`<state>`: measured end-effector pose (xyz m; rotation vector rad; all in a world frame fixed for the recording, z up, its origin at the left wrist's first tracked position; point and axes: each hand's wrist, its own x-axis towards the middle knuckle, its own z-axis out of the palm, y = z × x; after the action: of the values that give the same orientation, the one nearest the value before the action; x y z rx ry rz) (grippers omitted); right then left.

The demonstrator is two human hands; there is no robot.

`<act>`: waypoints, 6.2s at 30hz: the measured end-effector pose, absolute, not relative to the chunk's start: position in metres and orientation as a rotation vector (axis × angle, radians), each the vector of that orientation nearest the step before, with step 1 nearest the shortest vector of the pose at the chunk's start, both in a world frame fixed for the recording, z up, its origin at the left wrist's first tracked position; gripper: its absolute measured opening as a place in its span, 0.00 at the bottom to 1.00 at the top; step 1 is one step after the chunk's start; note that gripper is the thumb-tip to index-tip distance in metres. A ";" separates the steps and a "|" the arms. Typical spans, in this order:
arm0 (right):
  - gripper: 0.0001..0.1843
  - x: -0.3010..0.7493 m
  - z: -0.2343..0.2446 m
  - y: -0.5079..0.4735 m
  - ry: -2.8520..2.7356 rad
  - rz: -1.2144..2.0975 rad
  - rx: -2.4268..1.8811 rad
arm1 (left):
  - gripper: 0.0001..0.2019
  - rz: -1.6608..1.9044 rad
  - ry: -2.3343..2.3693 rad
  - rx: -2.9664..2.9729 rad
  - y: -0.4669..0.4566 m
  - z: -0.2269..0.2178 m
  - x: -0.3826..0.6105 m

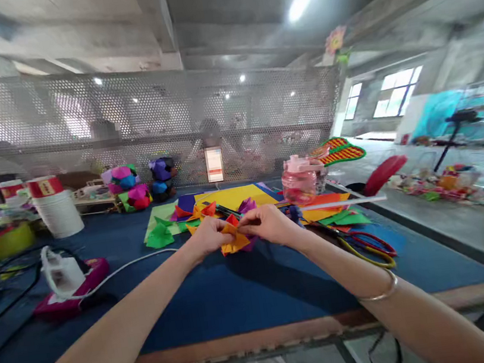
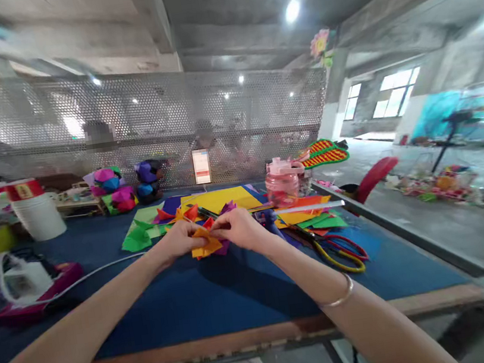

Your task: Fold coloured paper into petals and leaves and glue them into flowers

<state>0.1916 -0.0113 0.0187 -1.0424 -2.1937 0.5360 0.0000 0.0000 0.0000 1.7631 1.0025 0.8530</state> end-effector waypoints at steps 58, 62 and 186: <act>0.08 0.185 -0.006 -0.021 -1.973 0.343 -1.084 | 0.10 0.972 1.066 2.044 -0.008 0.001 0.007; 0.08 0.187 -0.003 -0.022 -1.967 0.304 -1.085 | 0.10 1.021 0.998 2.076 -0.006 0.003 0.005; 0.12 0.183 0.009 -0.034 -1.973 0.070 -1.121 | 0.13 1.180 1.727 2.296 0.010 0.043 -0.044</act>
<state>0.1831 -0.0339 0.0088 -1.1207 -1.9731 0.0703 -0.0444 0.0098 0.0428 2.2963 1.7266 1.1797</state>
